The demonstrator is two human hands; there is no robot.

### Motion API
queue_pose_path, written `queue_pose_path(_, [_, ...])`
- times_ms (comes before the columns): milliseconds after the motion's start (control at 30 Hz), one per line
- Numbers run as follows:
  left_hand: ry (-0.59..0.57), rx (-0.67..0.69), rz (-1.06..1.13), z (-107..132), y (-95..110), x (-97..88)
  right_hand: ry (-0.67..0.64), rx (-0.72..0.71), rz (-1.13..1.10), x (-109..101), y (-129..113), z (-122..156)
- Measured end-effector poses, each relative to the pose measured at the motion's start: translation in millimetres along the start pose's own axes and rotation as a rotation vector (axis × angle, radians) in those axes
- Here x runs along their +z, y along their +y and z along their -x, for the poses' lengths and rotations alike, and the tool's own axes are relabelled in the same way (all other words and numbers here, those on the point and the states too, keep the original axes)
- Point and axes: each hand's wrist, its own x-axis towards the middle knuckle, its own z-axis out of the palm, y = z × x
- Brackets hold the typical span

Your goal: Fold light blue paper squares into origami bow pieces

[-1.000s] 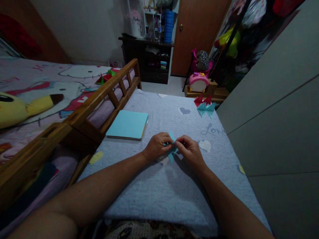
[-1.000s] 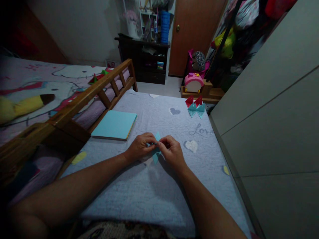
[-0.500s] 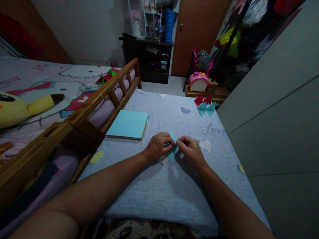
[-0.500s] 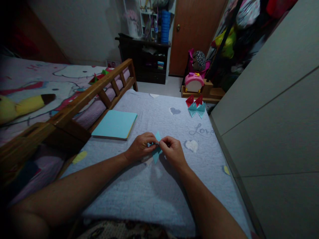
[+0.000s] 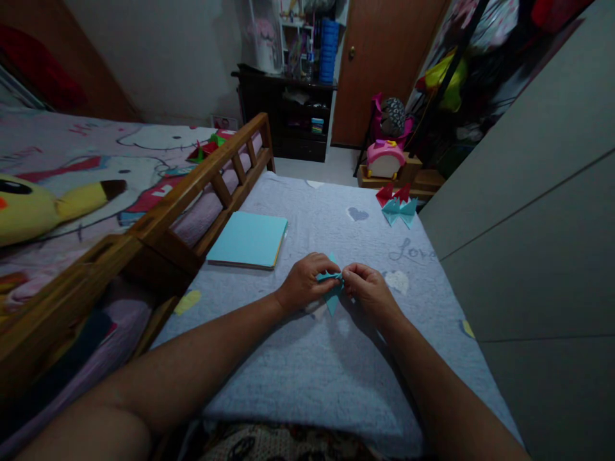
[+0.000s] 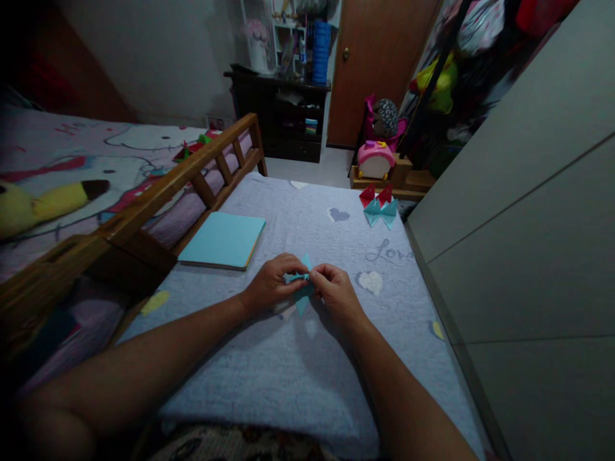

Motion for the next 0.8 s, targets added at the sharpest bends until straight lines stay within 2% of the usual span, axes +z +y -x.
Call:
queue_pose_path(433, [0.052, 0.06, 0.081, 0.8, 2.6, -1.9, -0.038, 0.123, -0.142, -0.5, -0.7, 1.3])
queue_pose_path(800, [0.047, 0.052, 0.112, 0.5, 1.8, -2.8, -0.087, 0.121, -0.187, -1.7, 0.1, 1.7])
